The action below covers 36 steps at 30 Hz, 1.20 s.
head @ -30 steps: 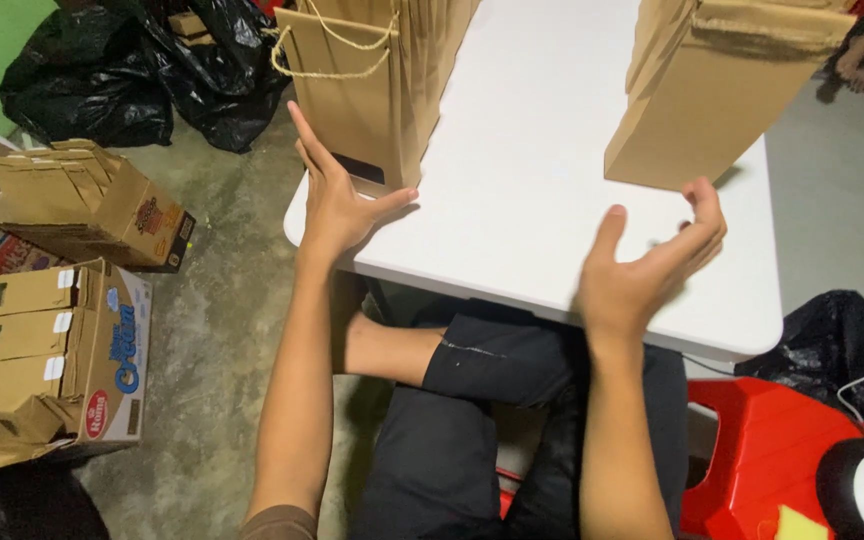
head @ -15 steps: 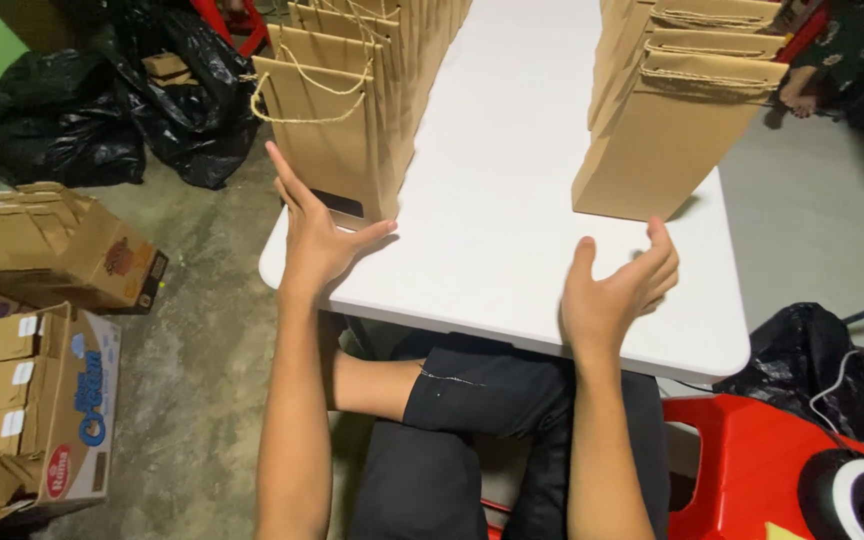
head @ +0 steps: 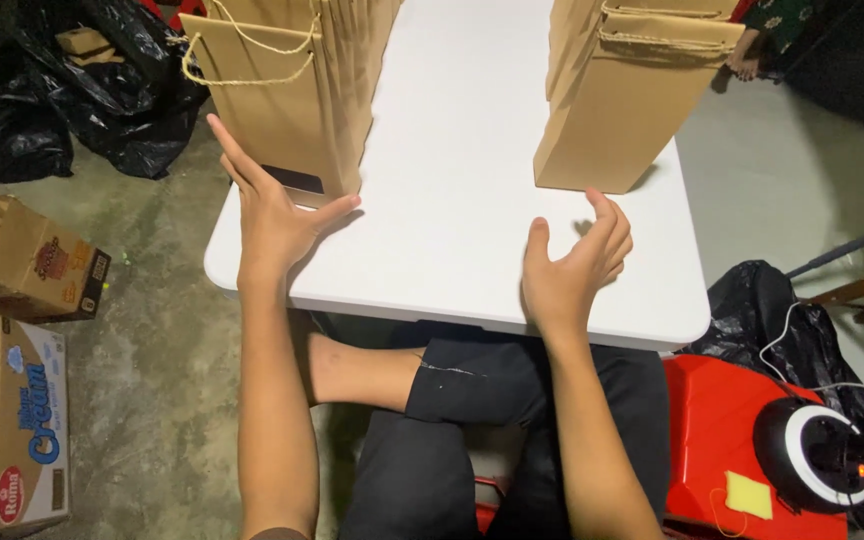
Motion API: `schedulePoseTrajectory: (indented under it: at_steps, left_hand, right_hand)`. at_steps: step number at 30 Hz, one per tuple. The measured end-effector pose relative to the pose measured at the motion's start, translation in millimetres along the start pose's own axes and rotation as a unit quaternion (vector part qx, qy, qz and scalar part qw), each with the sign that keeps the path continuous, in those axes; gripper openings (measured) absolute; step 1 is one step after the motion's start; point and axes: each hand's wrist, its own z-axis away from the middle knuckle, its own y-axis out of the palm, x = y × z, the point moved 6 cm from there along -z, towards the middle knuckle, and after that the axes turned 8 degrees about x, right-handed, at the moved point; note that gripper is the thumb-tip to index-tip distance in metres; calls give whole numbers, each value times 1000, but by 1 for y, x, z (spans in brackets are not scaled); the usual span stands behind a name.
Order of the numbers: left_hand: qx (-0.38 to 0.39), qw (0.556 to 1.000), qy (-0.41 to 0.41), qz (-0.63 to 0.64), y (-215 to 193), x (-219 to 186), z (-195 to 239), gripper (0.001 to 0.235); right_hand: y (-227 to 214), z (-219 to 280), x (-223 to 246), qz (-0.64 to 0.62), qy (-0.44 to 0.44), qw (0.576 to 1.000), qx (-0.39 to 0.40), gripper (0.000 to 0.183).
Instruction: Assembling brown paper gift bags by threading cord handles through pre-punched holes and folding the bags for storage.
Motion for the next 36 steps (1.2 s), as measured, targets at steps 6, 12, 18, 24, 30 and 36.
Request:
schedulePoseTrajectory:
  at_steps: [6, 12, 18, 24, 30, 36]
  left_hand:
    - [1, 1000, -12, -19, -2, -8, 5, 186]
    - [0, 999, -27, -36, -2, -11, 7, 184]
    - [-4, 997, -33, -64, 1, -6, 9, 183]
    - [-5, 995, -35, -99, -3, -13, 13, 179]
    - [19, 982, -81, -169, -1, -12, 21, 168]
    - [69, 954, -163, -240, -4, 3, 50, 134]
  right_hand:
    - [-6, -3, -5, -38, 33, 998, 27, 34]
    - [-9, 0, -1, -79, 46, 995, 36, 28]
    - [-15, 0, 0, -95, 47, 994, 32, 27]
    - [-15, 2, 2, -115, 36, 992, 28, 34]
    - [-14, -2, -16, -174, 61, 983, 24, 34]
    - [-16, 3, -29, -291, 141, 946, 10, 32]
